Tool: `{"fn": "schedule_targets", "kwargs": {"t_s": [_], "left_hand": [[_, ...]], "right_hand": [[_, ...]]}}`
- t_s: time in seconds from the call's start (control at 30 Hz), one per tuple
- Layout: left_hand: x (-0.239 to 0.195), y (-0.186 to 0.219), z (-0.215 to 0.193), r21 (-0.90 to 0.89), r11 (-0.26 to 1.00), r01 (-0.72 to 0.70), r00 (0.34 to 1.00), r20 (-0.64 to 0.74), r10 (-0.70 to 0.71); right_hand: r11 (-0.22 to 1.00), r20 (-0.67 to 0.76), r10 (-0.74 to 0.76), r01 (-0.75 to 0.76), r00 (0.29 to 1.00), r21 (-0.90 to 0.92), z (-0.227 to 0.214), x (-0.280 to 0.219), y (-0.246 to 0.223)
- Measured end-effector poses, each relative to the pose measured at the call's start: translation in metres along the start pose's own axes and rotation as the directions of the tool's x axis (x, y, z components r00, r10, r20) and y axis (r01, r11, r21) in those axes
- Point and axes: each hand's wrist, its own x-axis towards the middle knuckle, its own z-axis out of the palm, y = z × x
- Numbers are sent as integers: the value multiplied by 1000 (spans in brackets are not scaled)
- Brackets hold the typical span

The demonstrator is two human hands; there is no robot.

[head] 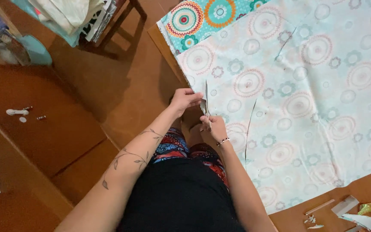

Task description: The person uses scissors to cut a curved shape out of a piece of light-colored patterned fabric on a wooden table.

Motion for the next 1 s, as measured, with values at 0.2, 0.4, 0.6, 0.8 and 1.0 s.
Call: {"fn": "schedule_targets", "kwargs": {"t_s": [0.2, 0.4, 0.6, 0.8, 1.0], "left_hand": [[6, -5, -2, -8, 1000, 6, 1000, 19, -6], [-3, 7, 2, 14, 1000, 25, 1000, 0, -25], [63, -34, -17, 91, 996, -4, 994, -105, 14], [77, -37, -16, 90, 996, 8, 987, -163, 7], [74, -23, -21, 139, 990, 21, 995, -97, -8]], "right_hand": [[999, -62, 28, -31, 998, -45, 8, 7, 19], [967, -143, 117, -80, 983, 241, 22, 13, 29], [956, -126, 100, -60, 987, 288, 20, 25, 46], [1000, -120, -3, 6, 993, 29, 26, 27, 57], [999, -14, -3, 4, 1000, 53, 17, 9, -6]]}}
